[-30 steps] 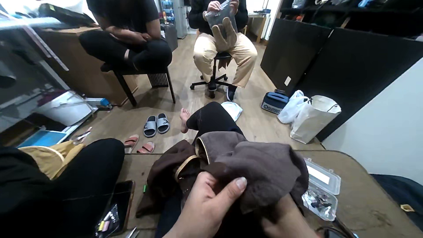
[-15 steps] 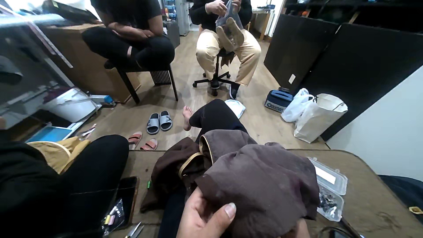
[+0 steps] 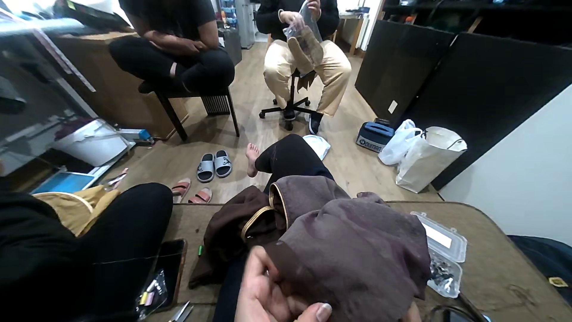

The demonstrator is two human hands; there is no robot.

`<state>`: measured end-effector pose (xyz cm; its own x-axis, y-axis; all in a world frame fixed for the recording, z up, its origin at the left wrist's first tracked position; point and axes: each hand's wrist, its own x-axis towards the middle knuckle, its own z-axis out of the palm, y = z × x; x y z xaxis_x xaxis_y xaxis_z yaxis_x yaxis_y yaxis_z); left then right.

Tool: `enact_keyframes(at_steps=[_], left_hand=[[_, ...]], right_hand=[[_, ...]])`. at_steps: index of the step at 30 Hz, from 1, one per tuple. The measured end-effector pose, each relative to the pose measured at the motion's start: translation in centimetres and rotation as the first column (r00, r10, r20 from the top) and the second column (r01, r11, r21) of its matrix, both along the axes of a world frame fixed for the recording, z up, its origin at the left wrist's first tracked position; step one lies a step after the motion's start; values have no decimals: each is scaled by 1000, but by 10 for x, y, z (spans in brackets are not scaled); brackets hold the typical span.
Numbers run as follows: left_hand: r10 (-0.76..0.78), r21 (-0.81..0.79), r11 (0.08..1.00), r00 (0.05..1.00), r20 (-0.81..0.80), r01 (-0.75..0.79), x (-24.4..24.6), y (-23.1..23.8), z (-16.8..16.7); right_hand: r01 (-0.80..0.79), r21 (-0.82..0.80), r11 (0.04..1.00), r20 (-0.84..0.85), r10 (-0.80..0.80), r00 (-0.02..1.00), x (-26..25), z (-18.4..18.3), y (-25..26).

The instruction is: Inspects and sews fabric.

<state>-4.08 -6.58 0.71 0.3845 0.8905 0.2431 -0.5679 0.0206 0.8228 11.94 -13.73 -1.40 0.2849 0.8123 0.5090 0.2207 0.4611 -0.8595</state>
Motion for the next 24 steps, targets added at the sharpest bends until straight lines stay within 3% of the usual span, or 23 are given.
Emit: enact_keyframes(at_steps=[3, 6, 8, 10, 14, 19, 24], left_hand=[[104, 133, 986, 995, 7, -104, 1, 1, -7], [109, 350, 934, 990, -91, -71, -4, 4, -10], [127, 405, 914, 971, -202, -35, -7, 4, -8], [112, 368, 930, 963, -247, -14, -7, 3, -5], [29, 256, 967, 985, -169, 15, -5, 3, -5], [-7, 238, 970, 988, -156, 44, -5, 2, -3], [-6, 261, 964, 984, -180, 54, -5, 3, -3]], right_hand=[[5, -13, 1000, 11, -5, 1000, -3, 1, 6], [43, -30, 999, 32, -42, 999, -5, 2, 6], [105, -39, 994, 16, -105, 994, -8, 7, 4], [106, -41, 994, 0, -106, 994, -8, 9, 3], [54, -20, 998, -42, -54, 998, -6, 5, 3], [37, -42, 998, -144, -43, 989, -15, 13, 7], [-162, 2, 987, -242, 158, 957, -9, 6, 11]])
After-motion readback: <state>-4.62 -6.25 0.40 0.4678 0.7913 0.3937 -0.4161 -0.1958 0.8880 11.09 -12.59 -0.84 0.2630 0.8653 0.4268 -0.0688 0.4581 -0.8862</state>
